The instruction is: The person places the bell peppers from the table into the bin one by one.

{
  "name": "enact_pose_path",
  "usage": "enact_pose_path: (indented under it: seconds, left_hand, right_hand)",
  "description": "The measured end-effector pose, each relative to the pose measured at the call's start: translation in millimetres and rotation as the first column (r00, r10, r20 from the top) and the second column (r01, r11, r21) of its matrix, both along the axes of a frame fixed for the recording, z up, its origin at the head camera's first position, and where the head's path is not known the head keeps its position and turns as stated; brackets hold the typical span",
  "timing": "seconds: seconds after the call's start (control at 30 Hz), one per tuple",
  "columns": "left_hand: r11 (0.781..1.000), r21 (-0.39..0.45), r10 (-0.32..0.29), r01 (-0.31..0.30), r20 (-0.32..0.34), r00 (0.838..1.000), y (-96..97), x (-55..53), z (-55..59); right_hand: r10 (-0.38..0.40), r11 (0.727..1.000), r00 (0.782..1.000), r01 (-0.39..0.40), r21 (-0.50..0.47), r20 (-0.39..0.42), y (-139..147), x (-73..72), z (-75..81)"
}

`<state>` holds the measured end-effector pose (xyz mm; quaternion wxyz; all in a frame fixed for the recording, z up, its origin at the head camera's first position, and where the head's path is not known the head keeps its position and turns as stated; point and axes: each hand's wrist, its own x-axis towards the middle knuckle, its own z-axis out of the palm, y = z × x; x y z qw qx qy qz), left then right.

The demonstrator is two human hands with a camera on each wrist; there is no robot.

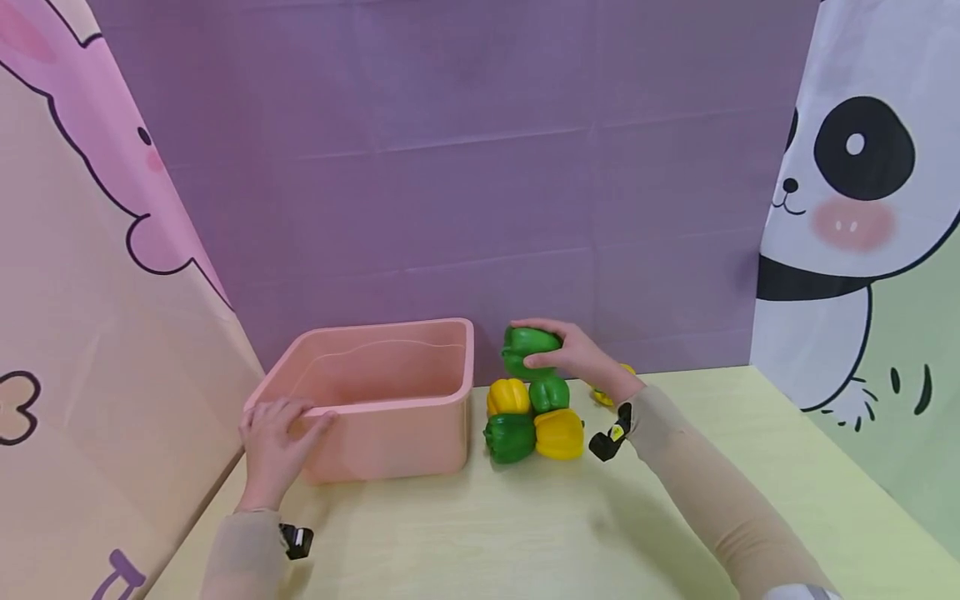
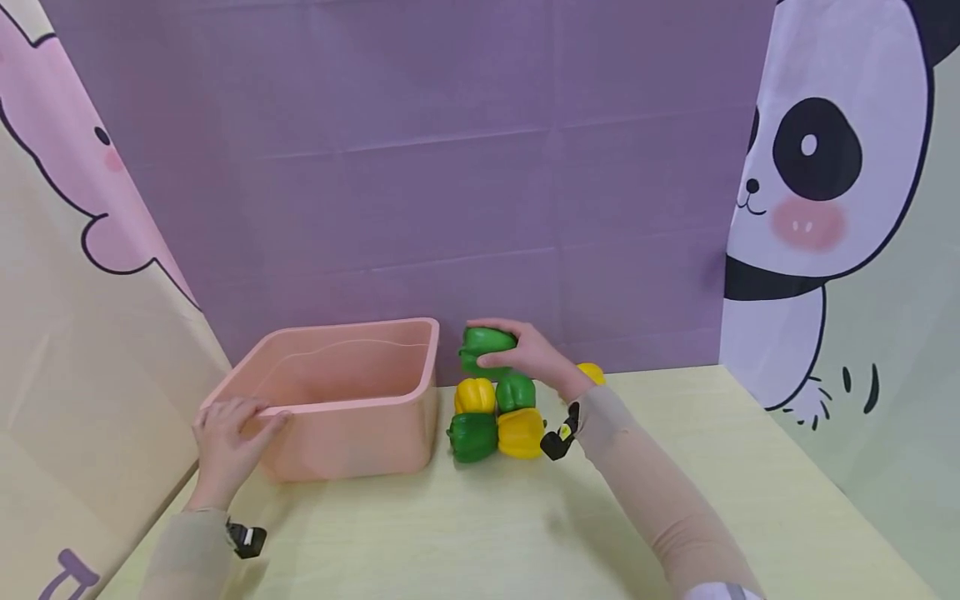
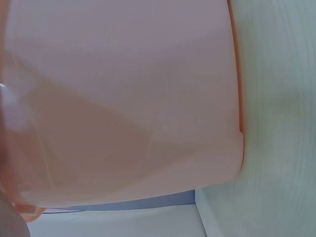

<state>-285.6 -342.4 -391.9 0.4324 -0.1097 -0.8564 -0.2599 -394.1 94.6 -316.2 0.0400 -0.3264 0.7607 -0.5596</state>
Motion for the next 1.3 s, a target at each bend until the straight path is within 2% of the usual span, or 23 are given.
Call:
enact_pose_path:
  seconds: [0.4,1.1,1.3]
  left_hand:
    - [1.000,0.001,-0.005,0.005,0.003,1.000,2.6,2.4,2.1]
    - [1.000,0.002,0.000,0.000,-0.003,1.000,0.0,0.3,-0.1]
    - [1.000,0.002,0.002,-0.002,-0.002,1.000,0.7,1.2,-0.4]
  right_hand:
    - [0.028,1.000,0.997,-0.027,0.012,-0.068,-17.2,-7.8,8.2]
    - [0.076,0.997,0.997,-0.076,-0.020,-0.003,-39.8,-12.0,16.6]
    - [0.074,0.997,0.997,-0.074,-0.009,-0.007,-45.6,-14.0,17.5]
